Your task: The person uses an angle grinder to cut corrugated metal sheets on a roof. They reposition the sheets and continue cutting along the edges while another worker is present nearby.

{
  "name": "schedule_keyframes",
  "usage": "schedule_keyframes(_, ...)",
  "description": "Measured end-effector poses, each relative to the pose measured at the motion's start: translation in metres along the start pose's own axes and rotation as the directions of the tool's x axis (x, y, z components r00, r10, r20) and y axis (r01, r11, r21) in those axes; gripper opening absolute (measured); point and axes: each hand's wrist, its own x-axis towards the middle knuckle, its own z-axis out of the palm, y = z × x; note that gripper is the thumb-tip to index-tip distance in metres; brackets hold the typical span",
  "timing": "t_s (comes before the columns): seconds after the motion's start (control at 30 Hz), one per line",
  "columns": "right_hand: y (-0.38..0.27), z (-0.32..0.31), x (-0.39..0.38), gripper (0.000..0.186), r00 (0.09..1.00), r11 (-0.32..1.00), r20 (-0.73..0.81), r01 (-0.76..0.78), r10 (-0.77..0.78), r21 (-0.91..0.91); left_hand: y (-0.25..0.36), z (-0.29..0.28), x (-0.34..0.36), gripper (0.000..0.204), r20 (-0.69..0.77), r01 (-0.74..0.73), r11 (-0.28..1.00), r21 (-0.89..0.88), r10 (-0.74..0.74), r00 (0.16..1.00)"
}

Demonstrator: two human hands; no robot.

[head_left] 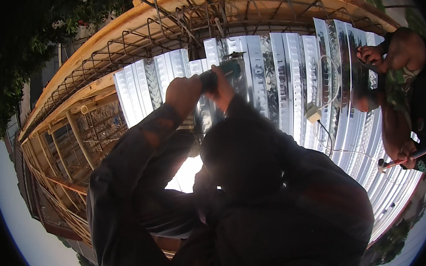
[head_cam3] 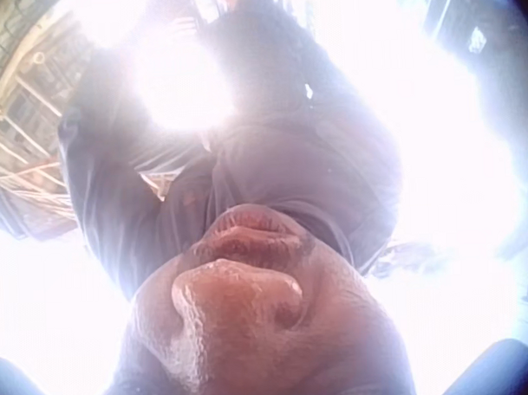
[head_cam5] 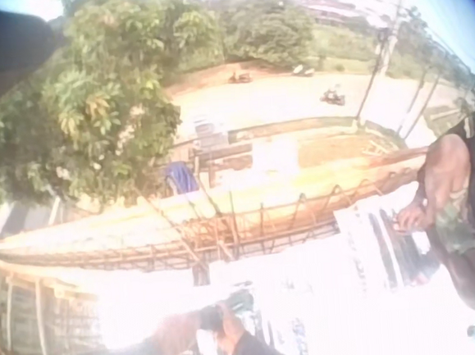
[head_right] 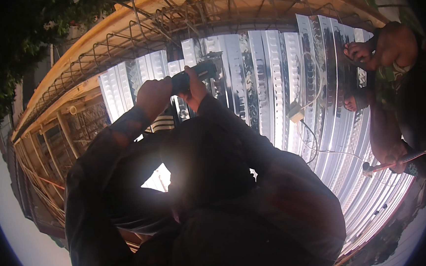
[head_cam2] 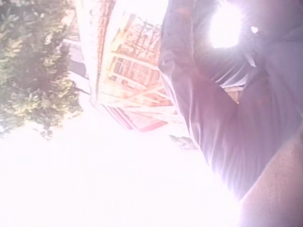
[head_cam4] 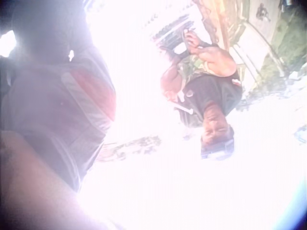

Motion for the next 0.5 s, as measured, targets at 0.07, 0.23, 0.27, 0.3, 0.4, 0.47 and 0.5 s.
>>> schedule_keyframes(0.07,-0.002,-0.002,0.005,0.035,1.000,1.000,-0.022,0.017,-0.018,-0.015,-0.006,0.006,0.005,0.017,0.009,0.001,1.000,0.010,-0.001,1.000)
schedule_keyframes(0.23,0.002,-0.005,0.017,0.034,0.998,0.999,-0.055,0.032,-0.033,-0.007,-0.019,0.014,0.014,0.016,0.071,-0.016,1.000,0.003,0.016,0.997)
schedule_keyframes(0.27,0.001,-0.005,0.017,0.034,0.998,0.999,-0.049,0.033,-0.034,-0.021,-0.021,0.016,0.015,0.020,0.097,-0.014,1.000,-0.009,0.015,0.995)
schedule_keyframes(0.3,0.001,-0.005,0.019,0.034,0.998,0.999,-0.043,0.033,-0.035,-0.035,-0.024,0.017,0.015,0.020,0.105,-0.016,1.000,-0.009,0.017,0.994)
schedule_keyframes(0.4,0.004,-0.002,0.022,0.037,0.999,0.998,-0.028,0.041,-0.043,-0.050,-0.027,0.009,0.013,0.016,0.093,-0.024,1.000,0.001,0.024,0.995)
schedule_keyframes(0.47,0.008,0.003,0.021,0.039,0.998,0.998,-0.041,0.035,-0.036,-0.045,-0.029,0.009,0.009,0.011,0.046,-0.038,0.999,0.014,0.037,0.998)
schedule_keyframes(0.5,0.010,0.005,0.021,0.041,0.997,0.998,-0.052,0.047,-0.049,-0.040,-0.031,0.011,0.009,0.011,0.061,-0.054,0.998,0.036,0.052,0.997)
